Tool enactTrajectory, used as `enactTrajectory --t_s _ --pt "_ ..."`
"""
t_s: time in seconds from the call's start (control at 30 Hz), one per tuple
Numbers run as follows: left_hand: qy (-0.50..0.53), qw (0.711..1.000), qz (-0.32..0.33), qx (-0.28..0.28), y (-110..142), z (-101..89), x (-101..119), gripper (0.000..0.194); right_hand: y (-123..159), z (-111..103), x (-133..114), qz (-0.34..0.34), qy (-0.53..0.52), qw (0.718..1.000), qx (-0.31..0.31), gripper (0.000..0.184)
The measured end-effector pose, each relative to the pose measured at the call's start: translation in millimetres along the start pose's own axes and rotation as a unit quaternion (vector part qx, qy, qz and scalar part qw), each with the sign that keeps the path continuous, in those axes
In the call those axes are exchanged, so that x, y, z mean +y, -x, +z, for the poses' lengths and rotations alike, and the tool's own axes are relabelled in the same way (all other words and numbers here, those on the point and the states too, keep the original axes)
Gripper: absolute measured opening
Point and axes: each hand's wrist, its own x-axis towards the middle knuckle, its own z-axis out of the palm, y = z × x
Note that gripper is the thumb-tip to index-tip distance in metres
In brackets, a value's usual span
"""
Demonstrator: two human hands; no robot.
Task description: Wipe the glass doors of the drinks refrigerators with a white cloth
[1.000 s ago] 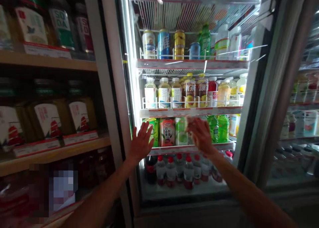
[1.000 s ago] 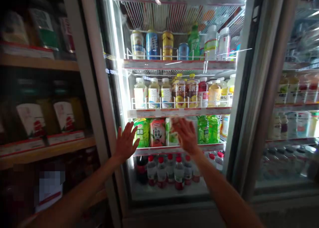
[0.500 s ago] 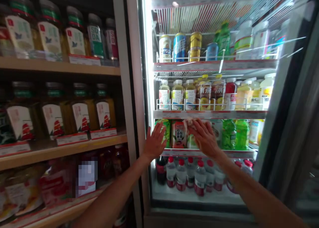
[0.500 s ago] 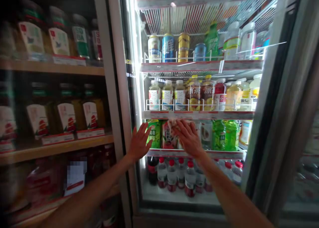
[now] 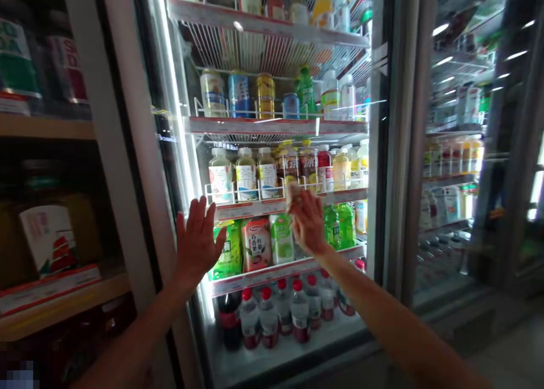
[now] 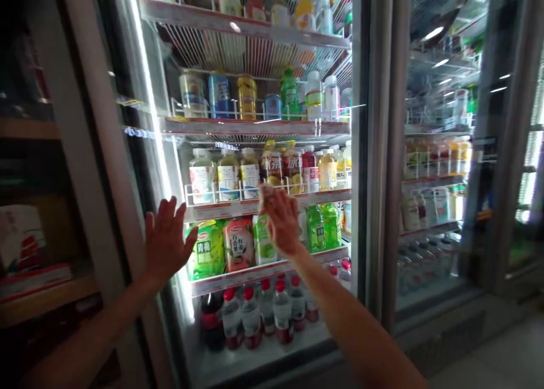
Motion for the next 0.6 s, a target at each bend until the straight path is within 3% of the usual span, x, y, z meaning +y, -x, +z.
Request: enactTrajectory --t_s 0.07,0.13,0.17,0.23,0.3,0.33,0.4,0.47,0.53,0.6 --pt "0.002 1.0 0.005 0.002 1.7 -0.9 -0.7 0.072 9.6 -3.5 -9.8 -0.113 -0.011 0.991 -0.07 0.05" --pt "0.007 1.0 0.007 0.002 2.2 -1.8 -1.2 0.072 16.3 -12.8 13.4 -0.124 0.0 0.99 -0.071 0.046" --pt "0.008 1.0 0.005 0.003 2.0 -1.9 -1.2 0.071 17.3 -18.3 34.5 -0.084 0.011 0.995 -0.046 0.044" --pt "0.01 1.0 0.001 0.003 1.4 -1.4 -0.6 0.071 12.9 -27.1 82.4 0.07 0.033 0.996 0.047 0.042" --pt "0.011 1.0 -0.001 0.007 1.1 -0.5 0.3 0.072 0.3 -29.8 117.5 0.209 0.048 0.968 0.132 0.045" --pt "0.013 1.0 -0.002 0.008 1.0 -0.1 0.8 0.072 -8.0 -28.2 124.0 0.246 0.051 0.955 0.157 0.047" --pt "0.018 1.0 -0.005 0.009 1.3 0.4 1.3 0.072 -24.2 -20.4 111.1 0.251 0.048 0.954 0.157 0.049" --pt "0.025 1.0 -0.007 0.009 1.6 0.3 1.1 0.071 -34.8 -10.4 71.0 0.19 0.038 0.974 0.115 0.049" --pt "0.03 1.0 -0.008 0.005 1.8 0.1 0.3 0.071 -36.4 -4.1 24.0 0.079 0.022 0.995 0.049 0.049" --pt "0.029 1.0 -0.006 0.004 2.1 -0.3 -0.7 0.071 -30.2 -4.6 -7.0 -0.064 0.003 0.998 -0.025 0.048"
